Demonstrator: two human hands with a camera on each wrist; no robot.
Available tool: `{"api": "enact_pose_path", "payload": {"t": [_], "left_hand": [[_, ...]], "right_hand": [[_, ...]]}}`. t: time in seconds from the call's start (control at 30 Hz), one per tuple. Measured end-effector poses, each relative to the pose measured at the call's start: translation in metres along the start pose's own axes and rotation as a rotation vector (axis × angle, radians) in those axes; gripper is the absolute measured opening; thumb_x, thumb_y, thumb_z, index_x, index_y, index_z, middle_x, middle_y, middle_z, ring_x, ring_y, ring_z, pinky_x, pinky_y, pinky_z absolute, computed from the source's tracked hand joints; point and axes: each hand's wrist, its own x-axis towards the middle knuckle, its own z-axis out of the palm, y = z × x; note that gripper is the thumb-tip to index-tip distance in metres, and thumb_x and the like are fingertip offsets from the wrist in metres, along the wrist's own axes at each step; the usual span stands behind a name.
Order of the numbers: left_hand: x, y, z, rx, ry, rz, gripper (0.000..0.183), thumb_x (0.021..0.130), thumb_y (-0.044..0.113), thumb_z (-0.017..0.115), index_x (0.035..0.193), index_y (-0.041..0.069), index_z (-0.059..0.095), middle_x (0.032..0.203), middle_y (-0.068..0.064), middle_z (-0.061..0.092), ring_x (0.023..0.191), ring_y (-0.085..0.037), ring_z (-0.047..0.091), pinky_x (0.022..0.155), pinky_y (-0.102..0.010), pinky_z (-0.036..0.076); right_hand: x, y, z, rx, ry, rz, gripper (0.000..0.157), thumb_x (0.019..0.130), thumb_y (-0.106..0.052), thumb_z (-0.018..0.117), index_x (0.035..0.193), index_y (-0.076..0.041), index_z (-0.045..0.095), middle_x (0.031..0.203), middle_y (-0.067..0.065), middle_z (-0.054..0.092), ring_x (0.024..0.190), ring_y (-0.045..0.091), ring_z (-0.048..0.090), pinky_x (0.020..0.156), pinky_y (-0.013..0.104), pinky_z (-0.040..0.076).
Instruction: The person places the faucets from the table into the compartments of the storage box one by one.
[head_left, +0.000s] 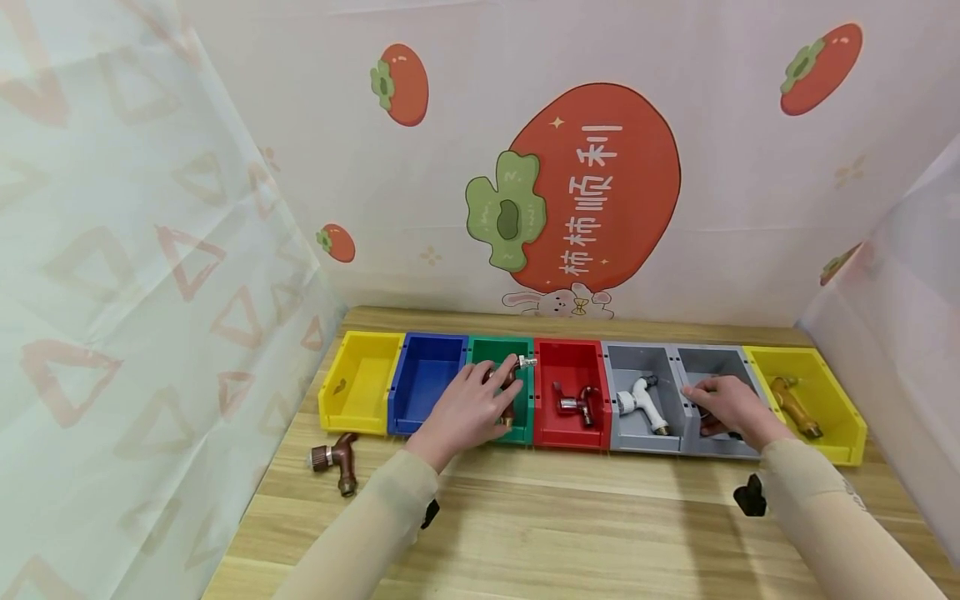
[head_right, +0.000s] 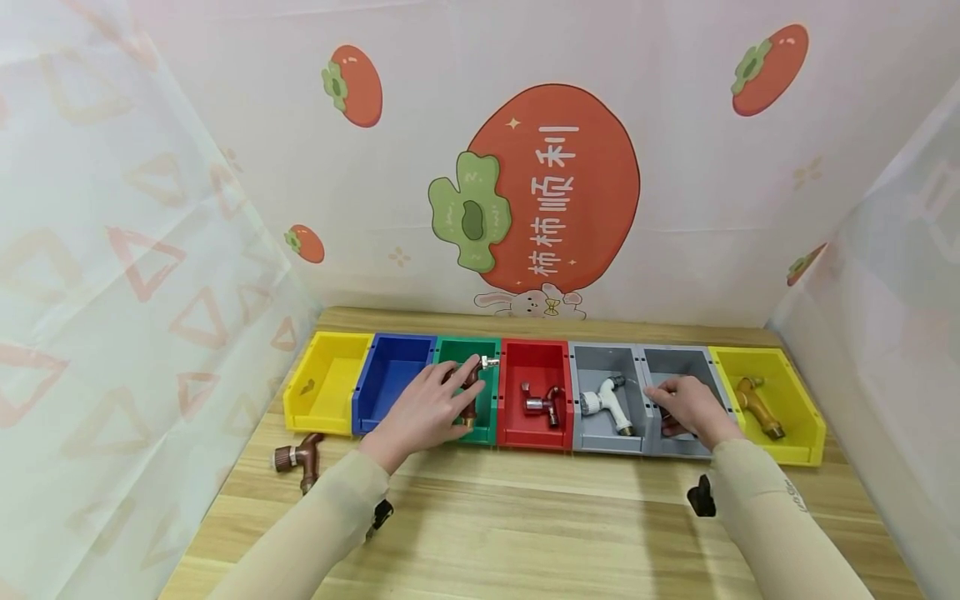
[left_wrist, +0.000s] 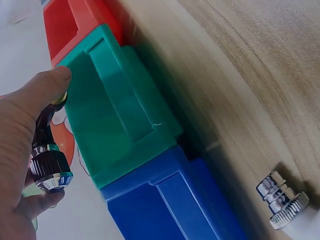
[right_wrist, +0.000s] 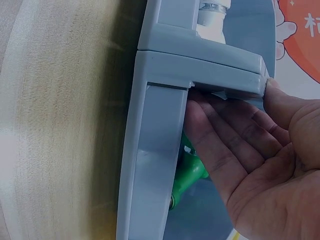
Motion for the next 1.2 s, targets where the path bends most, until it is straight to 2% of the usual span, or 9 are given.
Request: {"api": "enact_pose_path", "payload": {"t": [0.37, 0.83, 1.0, 1.2], "left_hand": [[0.004, -0.003, 0.008, -0.036, -0.113, -0.057, 0.075, 0.084, 0.059, 0.077, 0.147, 0.021, 0.059, 0.163, -0.012, 0.038, 0.129, -0.033, 0.053, 0.107, -0.048, 0.05], [0.012, -0.003, 0.012, -0.066, -0.192, -0.082, 0.077, 0.085, 0.062, 0.075, 0.148, 0.023, 0.057, 0.164, -0.011, 0.035, 0.13, -0.032, 0.051, 0.106, -0.046, 0.051], [0.014, -0.002, 0.012, -0.065, -0.197, -0.091, 0.078, 0.084, 0.063, 0.075, 0.148, 0.022, 0.057, 0.163, -0.011, 0.036, 0.13, -0.031, 0.051, 0.106, -0.046, 0.051], [0.017, -0.001, 0.011, -0.085, -0.221, -0.136, 0.078, 0.085, 0.063, 0.075, 0.149, 0.023, 0.056, 0.165, -0.01, 0.034, 0.131, -0.032, 0.051, 0.109, -0.048, 0.048]], "right_hand": [[0.003, 0.001, 0.0, 0.003, 0.0, 0.01, 0.053, 0.109, -0.036, 0.051, 0.13, 0.012, 0.053, 0.088, 0.013, 0.056, 0.076, 0.025, 0.068, 0.072, 0.041, 0.062], [0.002, -0.002, -0.002, 0.025, 0.003, 0.025, 0.044, 0.108, -0.033, 0.053, 0.117, 0.009, 0.06, 0.084, 0.011, 0.058, 0.074, 0.024, 0.065, 0.07, 0.039, 0.062], [0.001, -0.003, -0.003, 0.016, 0.013, 0.02, 0.043, 0.108, -0.032, 0.053, 0.113, 0.009, 0.064, 0.082, 0.01, 0.06, 0.073, 0.024, 0.066, 0.07, 0.039, 0.063], [0.001, -0.006, -0.003, 0.011, 0.017, 0.01, 0.038, 0.108, -0.03, 0.054, 0.101, 0.005, 0.067, 0.081, 0.011, 0.058, 0.073, 0.024, 0.066, 0.07, 0.04, 0.063]]}}
